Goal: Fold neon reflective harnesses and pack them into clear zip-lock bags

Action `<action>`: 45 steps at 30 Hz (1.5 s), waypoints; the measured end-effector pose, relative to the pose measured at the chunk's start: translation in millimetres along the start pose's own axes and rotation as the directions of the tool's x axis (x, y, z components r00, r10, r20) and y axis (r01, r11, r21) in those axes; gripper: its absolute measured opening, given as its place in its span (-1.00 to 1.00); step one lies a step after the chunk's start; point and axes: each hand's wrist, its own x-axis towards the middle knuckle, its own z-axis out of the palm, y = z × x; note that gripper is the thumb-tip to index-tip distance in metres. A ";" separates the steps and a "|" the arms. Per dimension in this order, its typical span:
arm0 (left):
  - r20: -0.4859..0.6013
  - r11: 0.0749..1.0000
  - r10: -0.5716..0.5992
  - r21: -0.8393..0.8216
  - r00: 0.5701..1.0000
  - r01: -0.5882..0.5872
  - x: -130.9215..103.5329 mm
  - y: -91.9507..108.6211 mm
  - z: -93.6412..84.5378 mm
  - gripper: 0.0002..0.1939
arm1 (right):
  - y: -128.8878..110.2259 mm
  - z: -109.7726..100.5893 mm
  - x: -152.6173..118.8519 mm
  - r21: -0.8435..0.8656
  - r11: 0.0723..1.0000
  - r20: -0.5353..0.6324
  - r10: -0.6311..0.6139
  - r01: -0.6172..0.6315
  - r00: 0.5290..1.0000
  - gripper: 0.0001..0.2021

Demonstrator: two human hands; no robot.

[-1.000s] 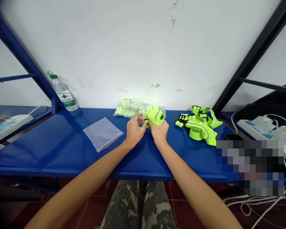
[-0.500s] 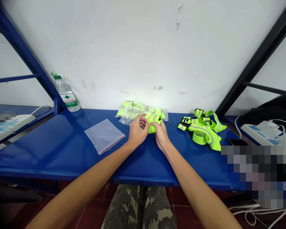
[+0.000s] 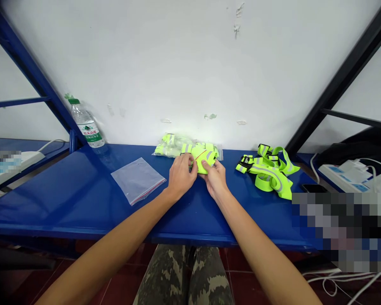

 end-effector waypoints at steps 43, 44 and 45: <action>0.328 0.874 0.221 0.351 0.918 -0.336 -8.3 1.4 1.2 -0.79 | -7.6 -0.8 0.9 -0.071 0.992 -0.230 -0.117 0.103 0.966 -0.56; 0.325 0.874 0.228 0.347 0.918 -0.340 -8.4 2.3 1.0 -0.78 | -4.9 -2.5 2.3 -0.090 0.986 -0.211 -0.157 0.141 0.965 -0.55; 0.320 0.875 0.233 0.343 0.918 -0.342 -8.4 3.0 0.9 -0.78 | -1.8 -4.5 4.0 -0.118 0.976 -0.193 -0.203 0.182 0.960 -0.55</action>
